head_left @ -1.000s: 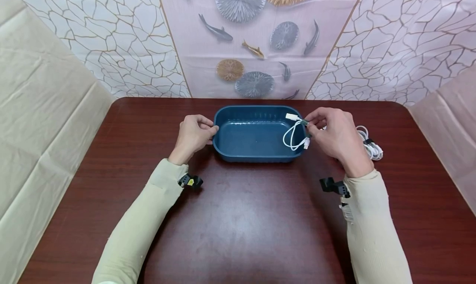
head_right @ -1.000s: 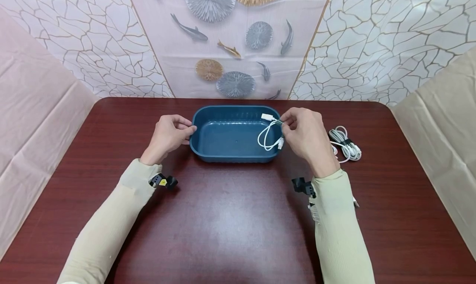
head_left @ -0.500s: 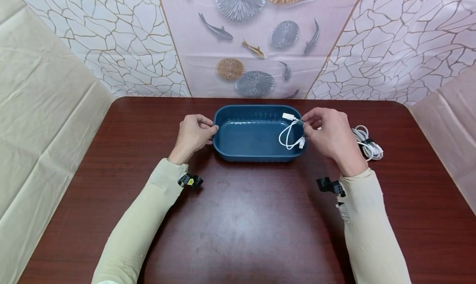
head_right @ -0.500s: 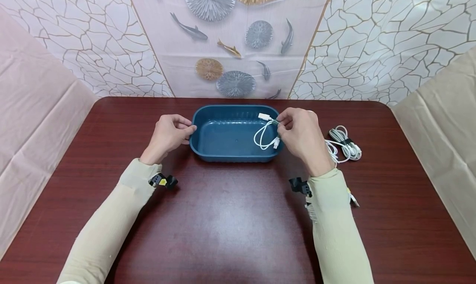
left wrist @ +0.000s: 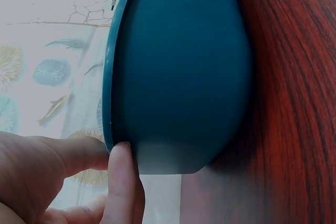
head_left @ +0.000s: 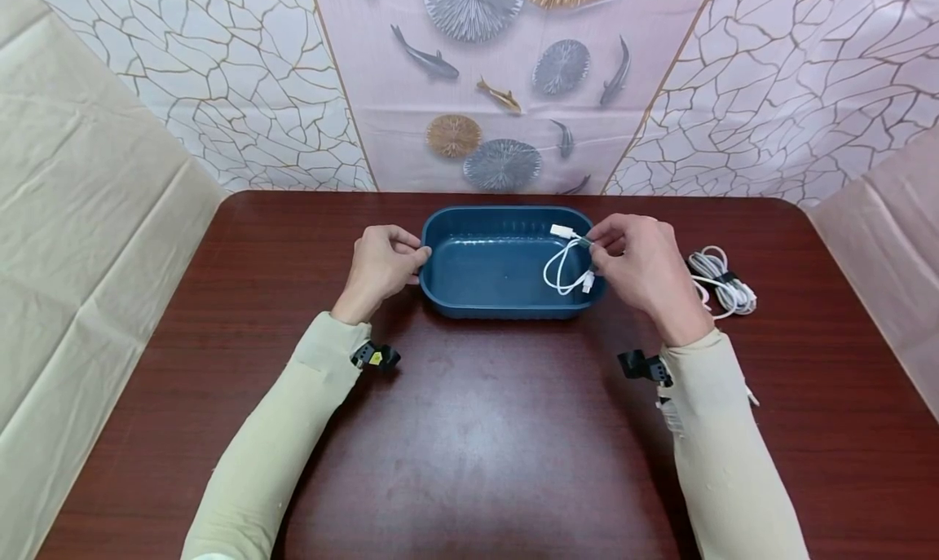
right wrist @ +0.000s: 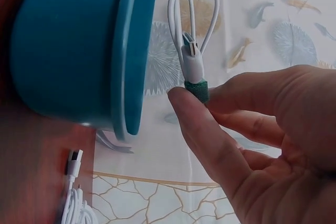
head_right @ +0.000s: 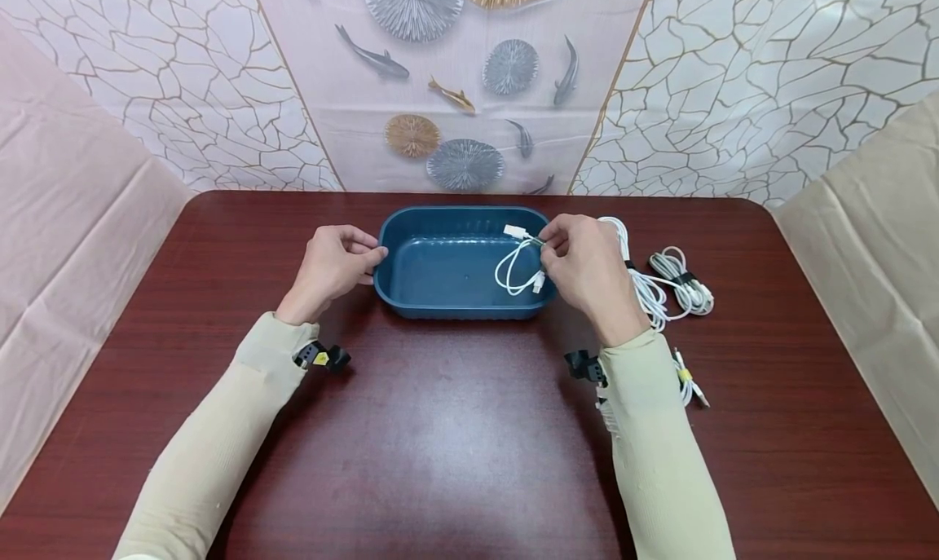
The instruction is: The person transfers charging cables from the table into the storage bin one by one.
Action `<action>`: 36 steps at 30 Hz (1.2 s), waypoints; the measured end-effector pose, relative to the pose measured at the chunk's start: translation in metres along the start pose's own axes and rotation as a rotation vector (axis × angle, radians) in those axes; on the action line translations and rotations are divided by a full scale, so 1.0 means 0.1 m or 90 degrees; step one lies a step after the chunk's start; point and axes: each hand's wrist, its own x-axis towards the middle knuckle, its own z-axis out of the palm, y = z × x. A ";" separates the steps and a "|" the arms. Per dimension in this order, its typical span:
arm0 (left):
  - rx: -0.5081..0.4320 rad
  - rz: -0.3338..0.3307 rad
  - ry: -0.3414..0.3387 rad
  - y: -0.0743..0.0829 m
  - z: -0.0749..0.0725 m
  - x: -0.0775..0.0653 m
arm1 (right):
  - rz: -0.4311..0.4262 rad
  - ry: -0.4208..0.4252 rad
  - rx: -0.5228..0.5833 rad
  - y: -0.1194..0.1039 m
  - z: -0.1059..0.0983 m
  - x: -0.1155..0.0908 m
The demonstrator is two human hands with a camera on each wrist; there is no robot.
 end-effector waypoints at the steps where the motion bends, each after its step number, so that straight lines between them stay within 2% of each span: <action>1: -0.001 -0.001 0.000 0.00 0.00 0.00 | -0.002 -0.002 -0.001 0.00 0.01 0.00; 11: -0.009 0.002 0.001 0.01 -0.01 -0.01 | 0.003 0.005 -0.007 0.02 0.07 0.04; 26: -0.004 0.001 -0.001 0.00 -0.01 -0.01 | -0.021 0.030 -0.019 0.06 0.16 0.08; 36: -0.004 0.002 -0.002 0.00 -0.01 -0.01 | -0.005 0.012 -0.015 0.05 0.18 0.08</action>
